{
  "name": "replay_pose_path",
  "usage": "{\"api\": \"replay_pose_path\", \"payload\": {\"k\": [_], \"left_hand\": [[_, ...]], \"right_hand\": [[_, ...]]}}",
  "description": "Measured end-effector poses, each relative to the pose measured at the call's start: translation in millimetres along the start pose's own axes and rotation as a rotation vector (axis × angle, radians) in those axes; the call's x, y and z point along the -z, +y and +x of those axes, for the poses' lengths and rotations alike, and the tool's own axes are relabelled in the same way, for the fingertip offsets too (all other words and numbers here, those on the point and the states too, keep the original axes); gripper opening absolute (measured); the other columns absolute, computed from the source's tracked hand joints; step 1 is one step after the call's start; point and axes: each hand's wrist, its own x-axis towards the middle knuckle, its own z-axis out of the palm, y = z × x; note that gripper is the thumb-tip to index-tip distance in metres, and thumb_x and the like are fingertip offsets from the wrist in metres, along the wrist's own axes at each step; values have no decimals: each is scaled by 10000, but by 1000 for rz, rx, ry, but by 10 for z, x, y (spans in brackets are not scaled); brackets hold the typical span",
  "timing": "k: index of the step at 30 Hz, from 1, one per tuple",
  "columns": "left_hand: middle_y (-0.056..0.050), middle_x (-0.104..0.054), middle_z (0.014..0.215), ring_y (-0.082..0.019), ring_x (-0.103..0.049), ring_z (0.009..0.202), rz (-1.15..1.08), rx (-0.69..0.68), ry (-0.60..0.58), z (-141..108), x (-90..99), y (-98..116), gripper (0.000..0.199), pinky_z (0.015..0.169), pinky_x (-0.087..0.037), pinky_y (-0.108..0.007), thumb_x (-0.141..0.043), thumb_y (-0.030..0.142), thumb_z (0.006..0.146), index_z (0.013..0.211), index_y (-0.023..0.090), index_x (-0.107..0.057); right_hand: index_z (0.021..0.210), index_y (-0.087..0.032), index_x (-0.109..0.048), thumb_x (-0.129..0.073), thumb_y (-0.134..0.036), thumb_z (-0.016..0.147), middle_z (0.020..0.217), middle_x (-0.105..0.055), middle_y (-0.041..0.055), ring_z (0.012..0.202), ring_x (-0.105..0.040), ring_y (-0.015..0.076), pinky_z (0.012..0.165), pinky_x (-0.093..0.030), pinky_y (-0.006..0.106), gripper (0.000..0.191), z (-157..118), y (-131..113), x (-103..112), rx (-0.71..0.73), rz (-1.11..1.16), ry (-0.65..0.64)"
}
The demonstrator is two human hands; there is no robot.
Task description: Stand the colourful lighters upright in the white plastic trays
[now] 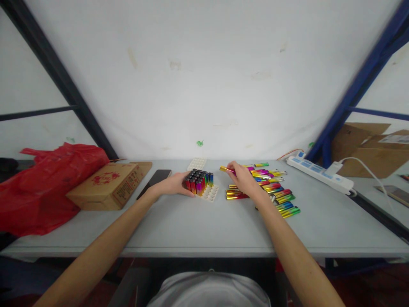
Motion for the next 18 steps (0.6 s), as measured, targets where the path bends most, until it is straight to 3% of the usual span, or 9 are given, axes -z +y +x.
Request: {"api": "replay_pose_path", "payload": {"k": [5,9,12,15,18], "left_hand": [[-93,-706,1383,-349,-648,1272,-4,-6,-3,4,-2,-11,909,1069,-516,-418,-887,599,661,1417,191,-590],[-91,-716,1365,-342,-672,1226,-17,-5,7,3,-10,-19,914,1045,-528,-411,-883,603,657,1417,190,-589],[-93,-729,1342,-340,-695,1179,-7,10,17,3,-18,-15,909,1038,-531,-409,-892,594,647,1402,181,-599],[-91,-717,1367,-337,-692,1190,1,4,32,8,-31,-7,910,1067,-514,-402,-897,597,648,1402,183,-600],[-93,-709,1381,-337,-687,1205,7,-5,46,16,-46,-5,922,1066,-513,-392,-897,612,651,1415,194,-592]], "right_hand": [[1074,-193,-639,-483,-498,1029,699,-657,9,619,-576,191,642,-393,300,345,13,-164,10,-192,82,170],[898,-202,-701,-648,-630,902,662,-627,-2,602,-523,172,607,-369,293,432,31,-230,-36,-242,223,164],[716,-210,-619,-554,-738,918,583,-536,-15,580,-490,162,582,-368,291,570,39,-263,-83,-281,328,156],[673,-222,-534,-417,-787,956,581,-535,-8,574,-529,161,579,-422,287,643,35,-317,-129,-296,495,68],[801,-230,-537,-447,-807,930,607,-537,-31,538,-542,152,536,-462,277,598,26,-395,-180,-300,733,-84]]}}
